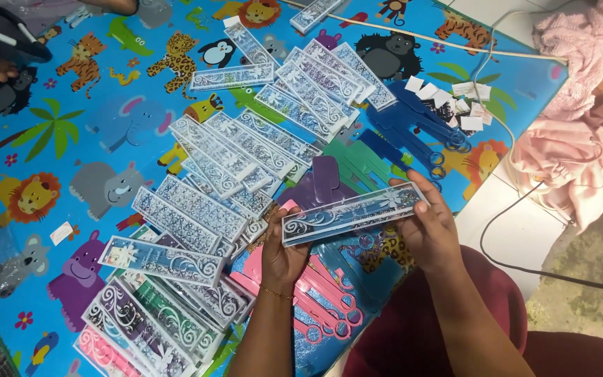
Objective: Packaging decorative bookmarks into clear plastic sleeves by hand.
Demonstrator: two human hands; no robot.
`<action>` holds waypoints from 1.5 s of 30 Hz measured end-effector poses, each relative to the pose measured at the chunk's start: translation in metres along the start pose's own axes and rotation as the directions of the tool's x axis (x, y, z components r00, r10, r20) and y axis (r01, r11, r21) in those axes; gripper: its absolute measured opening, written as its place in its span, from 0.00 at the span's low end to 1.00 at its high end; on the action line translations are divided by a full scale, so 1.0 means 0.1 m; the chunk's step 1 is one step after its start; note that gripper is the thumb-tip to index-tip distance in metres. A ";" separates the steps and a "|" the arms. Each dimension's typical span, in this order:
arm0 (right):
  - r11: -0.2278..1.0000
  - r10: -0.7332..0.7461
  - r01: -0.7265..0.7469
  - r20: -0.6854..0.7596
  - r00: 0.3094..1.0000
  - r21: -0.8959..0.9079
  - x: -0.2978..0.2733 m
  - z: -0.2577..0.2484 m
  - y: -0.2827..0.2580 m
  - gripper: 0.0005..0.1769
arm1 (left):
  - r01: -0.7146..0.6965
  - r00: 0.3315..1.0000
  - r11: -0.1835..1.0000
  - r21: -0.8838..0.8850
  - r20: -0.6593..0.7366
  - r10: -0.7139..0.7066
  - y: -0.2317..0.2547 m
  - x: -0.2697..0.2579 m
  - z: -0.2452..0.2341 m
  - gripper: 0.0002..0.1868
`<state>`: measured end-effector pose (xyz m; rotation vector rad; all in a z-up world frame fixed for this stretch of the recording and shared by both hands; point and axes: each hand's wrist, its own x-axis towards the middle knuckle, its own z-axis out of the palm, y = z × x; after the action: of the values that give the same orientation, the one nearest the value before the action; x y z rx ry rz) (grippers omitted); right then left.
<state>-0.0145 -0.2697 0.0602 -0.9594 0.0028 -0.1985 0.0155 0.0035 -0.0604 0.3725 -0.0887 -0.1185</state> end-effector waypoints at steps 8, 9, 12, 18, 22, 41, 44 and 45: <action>1.000 -0.004 0.004 -0.022 1.000 -0.013 -0.01 0.01 -0.03 0.40 | 0.011 0.991 0.999 0.042 -0.135 -0.005 -0.02 0.00 -0.04 0.16; 1.000 -0.009 0.008 -0.024 1.000 -0.022 -0.01 0.01 -0.03 0.39 | 0.017 0.988 0.999 0.049 -0.152 -0.010 -0.03 0.00 -0.05 0.15; 1.000 -0.008 0.008 -0.020 1.000 -0.028 0.00 0.00 -0.03 0.40 | 0.014 0.987 0.998 0.054 -0.163 -0.005 -0.03 0.00 -0.06 0.13; 0.999 -0.033 0.032 -0.027 0.999 -0.040 0.00 0.02 -0.06 0.39 | 0.012 0.993 0.998 0.062 -0.114 -0.005 0.00 -0.01 0.14 0.16; 0.998 -0.053 0.052 -0.032 0.998 -0.036 0.01 -0.06 -0.06 0.38 | 0.017 0.998 0.998 0.057 -0.068 -0.013 -0.01 -0.03 0.17 0.20; 0.863 -0.330 0.403 0.264 0.907 -0.306 -0.21 -0.18 -0.33 0.45 | 0.081 0.978 0.955 0.285 -0.208 -0.021 -0.02 0.04 0.25 0.10; 0.783 -0.375 0.506 0.376 0.848 -0.362 -0.27 -0.10 -0.39 0.44 | 0.121 0.965 0.942 0.312 -0.259 -0.038 -0.02 0.04 0.31 0.11; 0.748 -0.394 0.557 0.434 0.810 -0.361 -0.28 -0.09 -0.39 0.44 | 0.132 0.960 0.939 0.319 -0.278 -0.040 -0.01 0.04 0.32 0.10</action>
<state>-0.0497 -0.2938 0.0848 -1.4731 -0.5455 -0.5354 0.0155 -0.0094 -0.0306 0.7308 0.1793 -0.1396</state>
